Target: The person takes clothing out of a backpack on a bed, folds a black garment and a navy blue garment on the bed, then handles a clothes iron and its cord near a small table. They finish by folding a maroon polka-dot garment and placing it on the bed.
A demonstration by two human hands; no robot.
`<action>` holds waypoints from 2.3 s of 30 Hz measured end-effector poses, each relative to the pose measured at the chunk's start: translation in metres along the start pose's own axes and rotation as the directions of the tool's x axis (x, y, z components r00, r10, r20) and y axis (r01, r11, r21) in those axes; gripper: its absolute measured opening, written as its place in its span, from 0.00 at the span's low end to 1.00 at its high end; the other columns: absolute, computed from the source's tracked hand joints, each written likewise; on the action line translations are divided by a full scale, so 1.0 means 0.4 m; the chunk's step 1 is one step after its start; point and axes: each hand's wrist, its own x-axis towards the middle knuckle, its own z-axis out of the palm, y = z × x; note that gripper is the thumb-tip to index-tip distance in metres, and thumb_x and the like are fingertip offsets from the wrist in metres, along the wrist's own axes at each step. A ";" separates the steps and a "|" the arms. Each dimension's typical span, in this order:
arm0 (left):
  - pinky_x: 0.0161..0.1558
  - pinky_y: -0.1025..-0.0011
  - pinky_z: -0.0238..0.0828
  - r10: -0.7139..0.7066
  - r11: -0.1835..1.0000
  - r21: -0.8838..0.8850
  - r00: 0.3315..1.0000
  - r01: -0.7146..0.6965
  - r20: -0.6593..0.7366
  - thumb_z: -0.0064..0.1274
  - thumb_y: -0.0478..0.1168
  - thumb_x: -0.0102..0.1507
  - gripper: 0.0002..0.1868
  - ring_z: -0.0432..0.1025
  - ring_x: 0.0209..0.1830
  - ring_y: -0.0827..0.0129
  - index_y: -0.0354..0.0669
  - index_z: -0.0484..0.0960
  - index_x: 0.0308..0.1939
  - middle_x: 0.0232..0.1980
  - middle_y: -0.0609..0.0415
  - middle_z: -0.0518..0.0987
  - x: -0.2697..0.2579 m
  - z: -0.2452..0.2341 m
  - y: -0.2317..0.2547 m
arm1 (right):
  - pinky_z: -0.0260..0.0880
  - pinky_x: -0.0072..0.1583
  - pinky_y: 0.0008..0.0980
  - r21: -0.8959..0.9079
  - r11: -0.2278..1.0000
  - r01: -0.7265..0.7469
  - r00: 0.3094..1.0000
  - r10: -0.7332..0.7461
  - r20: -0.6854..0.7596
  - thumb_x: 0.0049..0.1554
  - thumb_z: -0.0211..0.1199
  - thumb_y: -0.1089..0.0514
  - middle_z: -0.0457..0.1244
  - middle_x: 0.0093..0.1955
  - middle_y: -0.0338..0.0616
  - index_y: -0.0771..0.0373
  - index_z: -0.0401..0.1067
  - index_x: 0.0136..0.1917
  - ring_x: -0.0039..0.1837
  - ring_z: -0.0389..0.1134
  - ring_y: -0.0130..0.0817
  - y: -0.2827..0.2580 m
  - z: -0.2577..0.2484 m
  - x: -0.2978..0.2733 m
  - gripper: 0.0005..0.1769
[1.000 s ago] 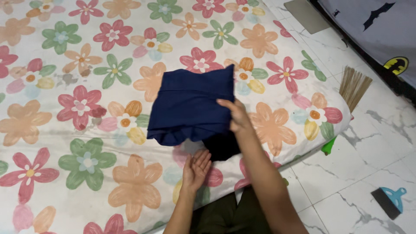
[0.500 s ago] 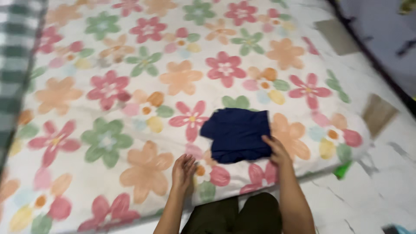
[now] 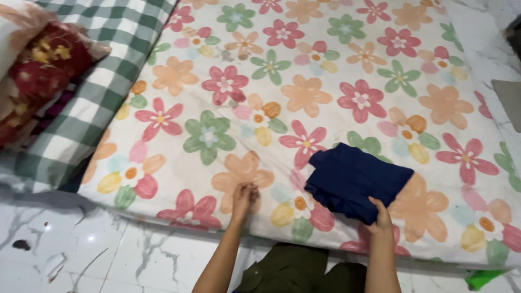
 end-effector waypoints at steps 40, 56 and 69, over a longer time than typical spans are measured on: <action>0.79 0.49 0.50 -0.164 0.434 -0.836 0.942 0.336 0.293 0.34 0.87 0.55 0.66 0.59 0.81 0.54 0.46 0.54 0.84 0.83 0.50 0.62 -0.453 0.160 1.168 | 0.64 0.70 0.46 -0.170 0.790 -0.589 0.803 0.596 -0.010 0.55 0.59 0.47 0.64 0.67 0.62 0.81 0.60 0.69 0.68 0.66 0.50 -0.116 1.051 -0.567 0.40; 0.59 0.55 0.76 -0.439 0.669 -0.743 0.819 0.023 -0.370 0.63 0.33 0.55 0.24 0.76 0.55 0.56 0.37 0.78 0.56 0.52 0.49 0.82 -0.385 -0.543 1.536 | 0.66 0.66 0.53 -0.306 0.624 -0.719 0.597 0.780 0.189 0.52 0.65 0.53 0.65 0.66 0.52 0.64 0.62 0.72 0.66 0.67 0.49 0.314 1.792 -0.719 0.37; 0.63 0.52 0.72 -0.419 0.514 -0.833 0.788 -0.204 -0.451 0.61 0.34 0.54 0.31 0.74 0.60 0.53 0.44 0.74 0.63 0.60 0.49 0.78 -0.377 -1.000 1.662 | 0.74 0.62 0.50 -0.480 0.519 -0.707 0.519 0.842 0.145 0.50 0.67 0.60 0.66 0.64 0.53 0.64 0.61 0.71 0.63 0.70 0.50 0.730 2.161 -0.691 0.36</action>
